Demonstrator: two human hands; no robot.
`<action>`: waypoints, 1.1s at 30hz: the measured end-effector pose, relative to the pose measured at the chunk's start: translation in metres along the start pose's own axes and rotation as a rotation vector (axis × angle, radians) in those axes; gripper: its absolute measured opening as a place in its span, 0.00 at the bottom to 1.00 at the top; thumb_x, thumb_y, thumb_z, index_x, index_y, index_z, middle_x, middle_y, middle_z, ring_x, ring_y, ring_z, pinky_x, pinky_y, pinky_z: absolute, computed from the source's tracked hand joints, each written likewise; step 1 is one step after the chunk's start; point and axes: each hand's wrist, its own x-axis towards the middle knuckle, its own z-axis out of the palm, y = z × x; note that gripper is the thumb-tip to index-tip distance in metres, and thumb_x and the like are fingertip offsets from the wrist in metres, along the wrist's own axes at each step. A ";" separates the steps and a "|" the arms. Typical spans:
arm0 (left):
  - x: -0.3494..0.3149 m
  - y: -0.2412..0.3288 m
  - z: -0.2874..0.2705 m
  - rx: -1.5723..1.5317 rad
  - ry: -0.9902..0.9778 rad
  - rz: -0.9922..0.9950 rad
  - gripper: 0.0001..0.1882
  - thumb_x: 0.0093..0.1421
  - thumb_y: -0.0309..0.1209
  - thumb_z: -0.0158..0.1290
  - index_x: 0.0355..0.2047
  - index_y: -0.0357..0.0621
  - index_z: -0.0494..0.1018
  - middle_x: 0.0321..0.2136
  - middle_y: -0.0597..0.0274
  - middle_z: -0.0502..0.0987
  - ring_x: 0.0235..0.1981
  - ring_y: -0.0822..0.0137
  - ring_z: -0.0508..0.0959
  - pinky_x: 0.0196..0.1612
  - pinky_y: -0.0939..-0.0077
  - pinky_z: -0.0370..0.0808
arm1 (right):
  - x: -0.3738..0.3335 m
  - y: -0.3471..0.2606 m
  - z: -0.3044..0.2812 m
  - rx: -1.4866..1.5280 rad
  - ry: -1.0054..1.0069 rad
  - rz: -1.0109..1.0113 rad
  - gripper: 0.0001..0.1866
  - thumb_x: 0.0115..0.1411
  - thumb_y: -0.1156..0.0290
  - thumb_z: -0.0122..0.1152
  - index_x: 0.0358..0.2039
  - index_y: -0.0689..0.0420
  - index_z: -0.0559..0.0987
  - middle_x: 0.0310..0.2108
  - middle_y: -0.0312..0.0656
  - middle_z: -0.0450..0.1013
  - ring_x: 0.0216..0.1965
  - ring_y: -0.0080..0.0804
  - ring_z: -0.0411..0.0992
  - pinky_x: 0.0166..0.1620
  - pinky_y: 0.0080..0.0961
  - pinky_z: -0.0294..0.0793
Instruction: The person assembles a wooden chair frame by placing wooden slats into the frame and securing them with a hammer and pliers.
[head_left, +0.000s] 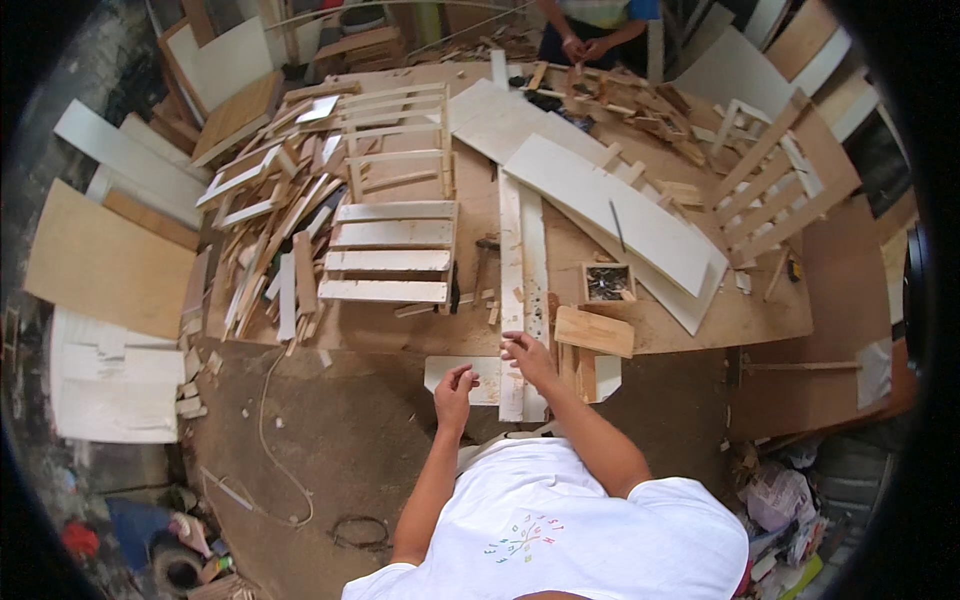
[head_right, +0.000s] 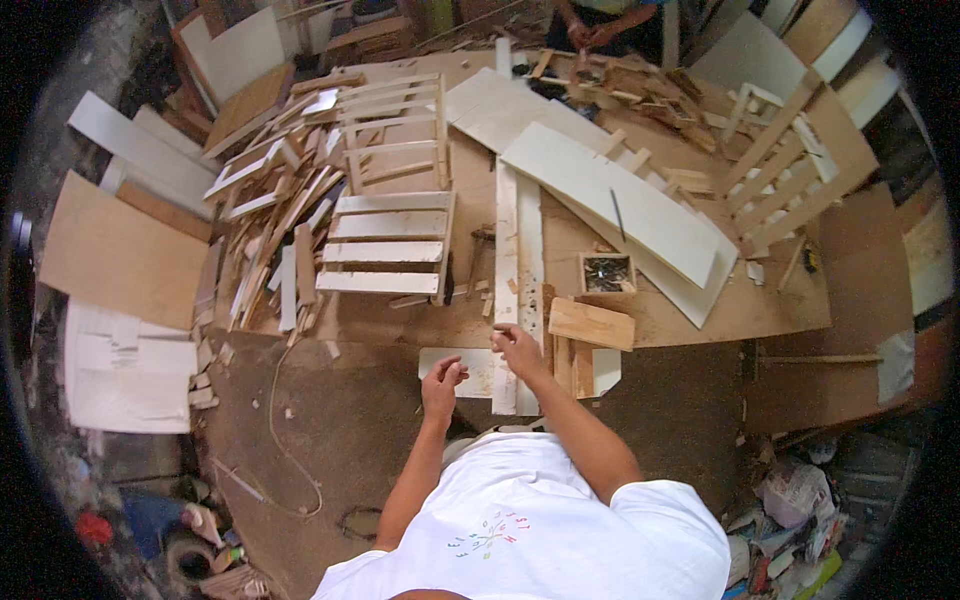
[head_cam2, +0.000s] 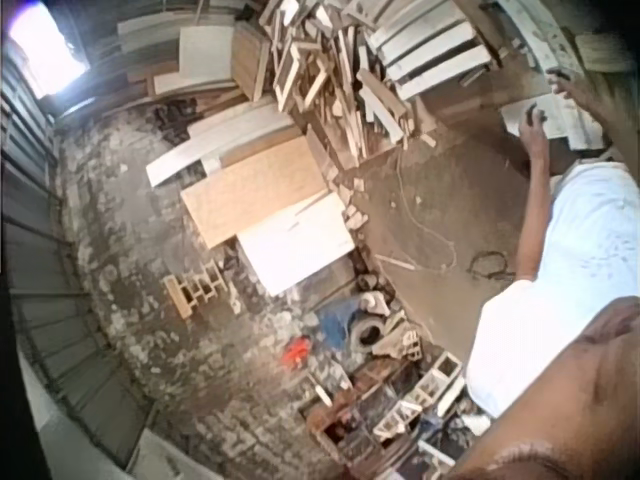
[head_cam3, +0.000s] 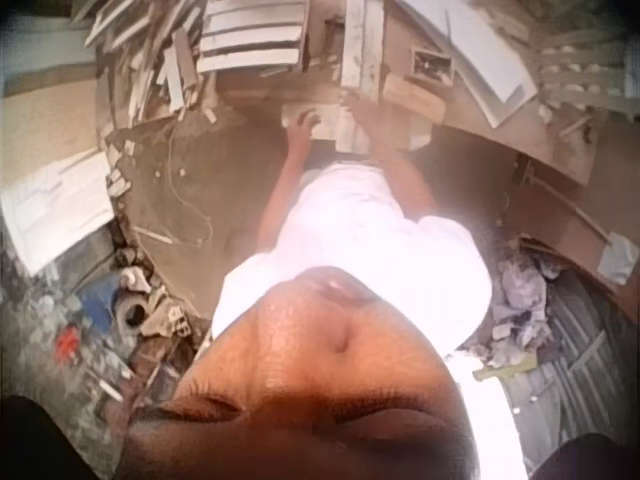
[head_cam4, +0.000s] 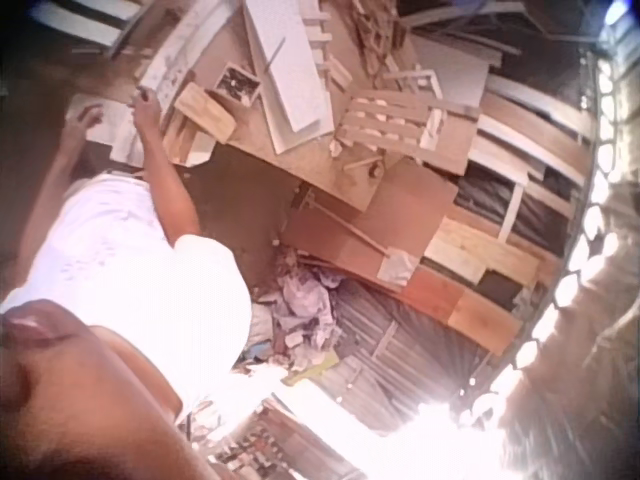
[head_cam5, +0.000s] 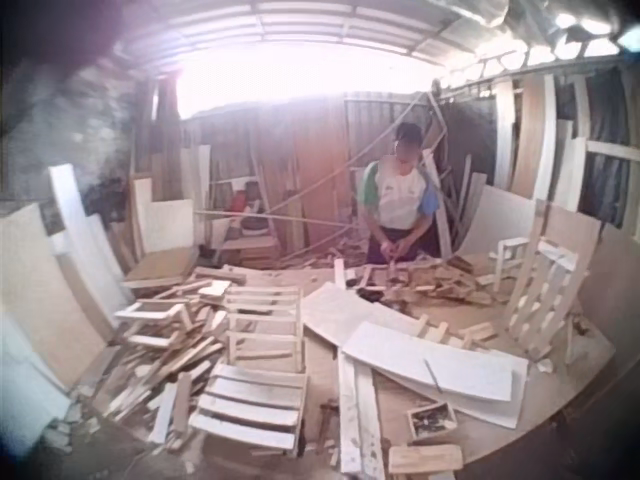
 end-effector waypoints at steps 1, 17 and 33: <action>-0.005 0.002 0.001 0.046 0.013 -0.001 0.15 0.72 0.29 0.53 0.53 0.33 0.78 0.39 0.55 0.85 0.39 0.69 0.83 0.47 0.75 0.79 | 0.010 0.003 -0.001 0.006 -0.016 0.005 0.22 0.69 0.61 0.61 0.59 0.58 0.78 0.45 0.41 0.82 0.41 0.27 0.82 0.42 0.25 0.81; 0.025 0.017 0.030 -0.144 0.387 -0.106 0.21 0.73 0.37 0.53 0.60 0.37 0.73 0.50 0.56 0.81 0.49 0.61 0.81 0.53 0.65 0.78 | 0.184 0.038 0.104 0.045 -0.118 0.172 0.31 0.67 0.48 0.60 0.45 0.71 0.83 0.39 0.60 0.82 0.43 0.52 0.82 0.49 0.44 0.78; 0.195 0.045 -0.005 -0.361 0.520 -0.140 0.11 0.66 0.34 0.63 0.34 0.38 0.78 0.31 0.63 0.80 0.28 0.69 0.77 0.32 0.69 0.73 | 0.120 0.013 0.084 -0.030 -0.161 0.002 0.13 0.70 0.63 0.63 0.37 0.62 0.83 0.30 0.39 0.81 0.30 0.26 0.77 0.33 0.28 0.75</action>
